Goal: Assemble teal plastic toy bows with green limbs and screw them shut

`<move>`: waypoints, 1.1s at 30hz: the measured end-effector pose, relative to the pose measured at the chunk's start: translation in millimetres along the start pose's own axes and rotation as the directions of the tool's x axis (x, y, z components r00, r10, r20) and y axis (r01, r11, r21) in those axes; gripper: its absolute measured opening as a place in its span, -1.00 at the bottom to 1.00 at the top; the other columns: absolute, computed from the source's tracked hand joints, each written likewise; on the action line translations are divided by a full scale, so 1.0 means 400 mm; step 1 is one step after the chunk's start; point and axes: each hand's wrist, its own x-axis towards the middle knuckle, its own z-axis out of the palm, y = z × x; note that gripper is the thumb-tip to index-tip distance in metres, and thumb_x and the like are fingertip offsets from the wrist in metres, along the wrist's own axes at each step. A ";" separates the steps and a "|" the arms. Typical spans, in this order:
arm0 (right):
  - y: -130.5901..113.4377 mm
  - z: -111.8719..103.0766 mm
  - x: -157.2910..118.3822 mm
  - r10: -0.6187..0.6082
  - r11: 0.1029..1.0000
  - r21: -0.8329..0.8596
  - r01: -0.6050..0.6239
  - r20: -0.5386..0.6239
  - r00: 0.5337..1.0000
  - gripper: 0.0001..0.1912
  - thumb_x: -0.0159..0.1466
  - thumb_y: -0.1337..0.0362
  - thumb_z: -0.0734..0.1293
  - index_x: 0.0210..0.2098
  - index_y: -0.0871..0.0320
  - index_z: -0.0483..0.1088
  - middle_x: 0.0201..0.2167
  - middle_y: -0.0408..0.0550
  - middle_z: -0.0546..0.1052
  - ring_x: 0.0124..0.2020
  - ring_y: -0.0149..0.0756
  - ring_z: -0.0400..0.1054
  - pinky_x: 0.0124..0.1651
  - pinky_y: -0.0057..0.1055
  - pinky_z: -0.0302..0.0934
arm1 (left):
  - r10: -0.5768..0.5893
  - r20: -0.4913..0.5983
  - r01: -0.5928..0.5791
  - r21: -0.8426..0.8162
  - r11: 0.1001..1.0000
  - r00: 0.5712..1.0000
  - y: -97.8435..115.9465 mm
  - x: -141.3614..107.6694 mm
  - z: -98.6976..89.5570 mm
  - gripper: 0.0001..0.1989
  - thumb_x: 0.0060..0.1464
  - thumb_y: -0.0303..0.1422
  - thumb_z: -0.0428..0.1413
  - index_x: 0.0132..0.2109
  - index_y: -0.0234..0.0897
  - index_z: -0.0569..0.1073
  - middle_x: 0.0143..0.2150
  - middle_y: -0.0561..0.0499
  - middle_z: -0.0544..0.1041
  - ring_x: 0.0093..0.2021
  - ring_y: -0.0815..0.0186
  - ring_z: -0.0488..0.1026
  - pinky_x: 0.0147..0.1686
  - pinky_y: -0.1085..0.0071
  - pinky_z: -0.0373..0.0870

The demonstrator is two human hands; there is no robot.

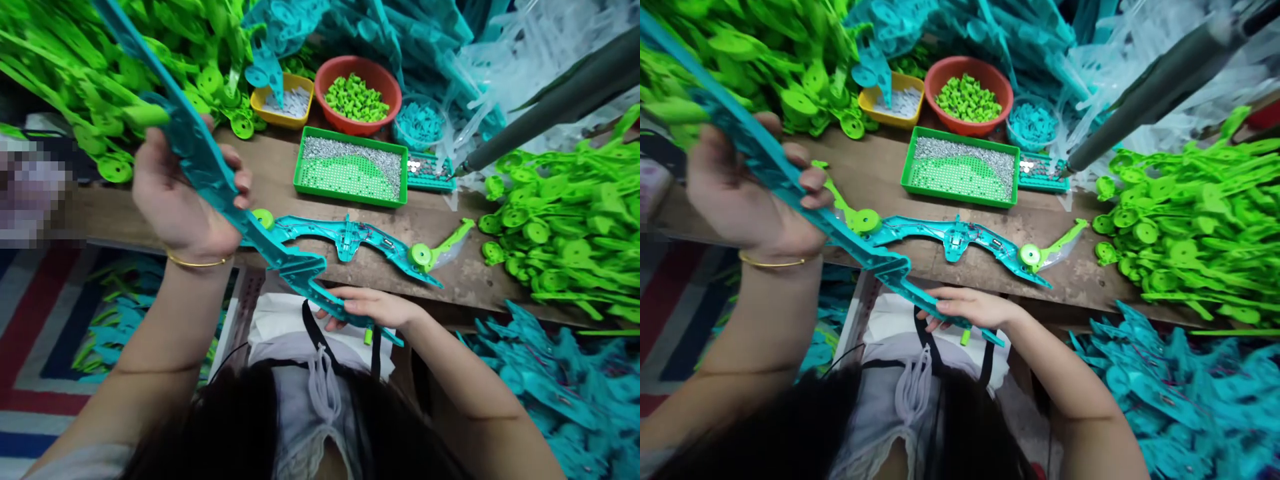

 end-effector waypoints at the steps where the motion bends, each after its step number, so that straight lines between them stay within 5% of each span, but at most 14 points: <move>1: -0.011 -0.001 -0.008 0.005 1.000 0.007 -0.005 -0.026 1.000 -0.34 0.27 -0.11 0.28 0.23 0.15 0.27 -0.01 0.07 0.52 -0.16 -0.28 0.48 -0.01 -0.25 0.33 | 0.034 0.032 -0.034 0.013 0.999 0.999 0.002 0.006 -0.005 -0.31 0.34 -0.08 -0.51 -0.28 -0.26 0.44 -0.56 0.05 0.46 -0.65 0.41 0.34 -0.76 0.53 0.11; 3: -0.053 -0.007 -0.041 -0.012 0.993 -0.119 -0.007 -0.159 0.987 -0.38 0.27 -0.05 0.31 0.21 0.14 0.31 -0.03 0.06 0.54 -0.16 -0.27 0.47 0.00 -0.23 0.33 | 0.109 0.116 -0.120 0.088 0.989 0.987 -0.006 0.023 -0.032 -0.30 0.32 -0.01 -0.48 -0.20 -0.27 0.46 -0.48 0.03 0.48 -0.53 0.36 0.42 -0.59 0.47 0.33; 5: -0.111 -0.021 -0.092 -0.130 0.936 -0.351 -0.015 -0.384 0.914 -0.41 0.23 0.00 0.37 0.19 0.08 0.35 0.06 0.03 0.51 0.00 -0.18 0.43 0.12 -0.17 0.27 | 0.177 0.244 -0.253 0.331 0.909 0.954 -0.024 0.045 -0.082 -0.32 0.26 0.12 -0.36 -0.15 -0.27 0.46 -0.35 -0.04 0.51 -0.34 0.25 0.49 -0.24 0.24 0.48; 7: -0.164 -0.045 -0.146 -0.337 0.825 -0.559 -0.078 -0.598 0.727 -0.39 0.19 0.02 0.41 0.20 0.02 0.35 0.16 -0.02 0.45 0.16 -0.09 0.33 0.25 -0.11 0.17 | 0.166 0.380 -0.394 0.669 0.631 0.910 -0.049 0.061 -0.146 -0.38 0.05 0.24 -0.05 -0.19 -0.24 0.47 -0.21 -0.10 0.53 -0.12 0.14 0.47 0.06 0.05 0.35; 8: -0.183 -0.062 -0.169 -0.432 0.761 -0.637 -0.127 -0.643 0.632 -0.39 0.18 0.02 0.41 0.20 0.00 0.35 0.17 -0.03 0.45 0.19 -0.07 0.31 0.28 -0.08 0.15 | 0.101 0.413 -0.406 0.767 0.497 0.905 -0.062 0.064 -0.179 -0.41 -0.13 0.18 0.20 -0.19 -0.25 0.50 -0.13 -0.14 0.53 0.01 0.03 0.43 0.19 -0.04 0.19; 10: -0.198 -0.096 -0.198 -0.565 0.637 -0.731 -0.244 -0.658 0.499 -0.37 0.19 0.02 0.40 0.22 0.00 0.33 0.17 -0.04 0.45 0.19 -0.03 0.32 0.27 -0.04 0.17 | -0.016 0.445 -0.437 0.885 0.159 0.895 -0.087 0.058 -0.234 -0.42 -0.25 0.04 0.33 -0.13 -0.22 0.52 0.05 -0.17 0.49 0.23 -0.13 0.24 0.30 -0.13 -0.13; 12: -0.185 -0.124 -0.205 -0.612 0.555 -0.753 -0.355 -0.658 0.440 -0.36 0.19 0.02 0.39 0.23 0.01 0.32 0.15 -0.03 0.48 0.15 0.00 0.36 0.22 -0.01 0.23 | -0.090 0.428 -0.436 0.892 -0.120 0.899 -0.107 0.039 -0.269 -0.49 -0.07 -0.01 0.23 -0.03 -0.20 0.49 0.15 -0.20 0.43 0.31 -0.17 0.12 0.30 -0.16 -0.22; 14: -0.156 -0.137 -0.197 -0.603 0.505 -0.735 -0.451 -0.675 0.425 -0.36 0.17 0.03 0.40 0.22 0.04 0.33 0.11 0.00 0.51 0.11 0.03 0.40 0.16 0.00 0.28 | -0.117 0.386 -0.403 0.876 -0.266 0.915 -0.120 0.013 -0.281 -0.54 0.10 -0.05 0.08 0.04 -0.21 0.46 0.16 -0.24 0.42 0.29 -0.15 0.15 0.27 -0.16 -0.15; 18: -0.096 -0.136 -0.175 -0.552 0.415 -0.713 -0.564 -0.691 0.467 -0.38 0.17 0.05 0.39 0.19 0.08 0.37 0.06 0.07 0.54 0.06 0.08 0.43 0.11 0.02 0.30 | -0.091 0.335 -0.347 0.899 -0.266 0.938 -0.123 -0.028 -0.275 -0.52 0.11 -0.06 0.06 0.09 -0.24 0.42 0.09 -0.28 0.47 0.21 -0.17 0.24 0.25 -0.17 -0.12; 22: -0.069 -0.148 -0.174 -0.515 0.422 -0.693 -0.585 -0.714 0.475 -0.37 0.17 0.02 0.37 0.19 0.12 0.37 0.08 0.10 0.53 0.07 0.11 0.42 0.10 0.05 0.30 | -0.123 0.314 -0.334 0.919 -0.208 0.942 -0.105 -0.033 -0.279 -0.51 0.02 -0.04 0.14 0.03 -0.21 0.45 0.03 -0.22 0.51 0.15 -0.12 0.31 0.26 -0.08 -0.06; 29: -0.050 -0.194 -0.183 -0.494 0.528 -0.647 -0.550 -0.761 0.421 -0.36 0.16 -0.01 0.39 0.18 0.10 0.38 0.07 0.05 0.54 0.03 0.04 0.45 0.09 0.00 0.31 | -0.269 0.391 -0.446 0.876 -0.186 0.880 -0.085 0.002 -0.283 -0.65 -0.06 -0.13 0.20 -0.11 -0.13 0.52 -0.02 -0.12 0.57 0.14 -0.08 0.37 0.32 -0.11 -0.28; 33: -0.060 -0.189 -0.197 -0.507 0.512 -0.671 -0.536 -0.740 0.442 -0.35 0.15 -0.01 0.40 0.18 0.09 0.38 0.07 0.04 0.54 0.03 0.05 0.44 0.11 0.01 0.30 | -0.255 0.452 -0.495 0.857 -0.140 0.855 -0.068 -0.005 -0.278 -0.63 -0.03 -0.15 0.22 -0.06 -0.15 0.51 0.03 -0.10 0.54 0.20 -0.06 0.31 0.35 -0.10 -0.34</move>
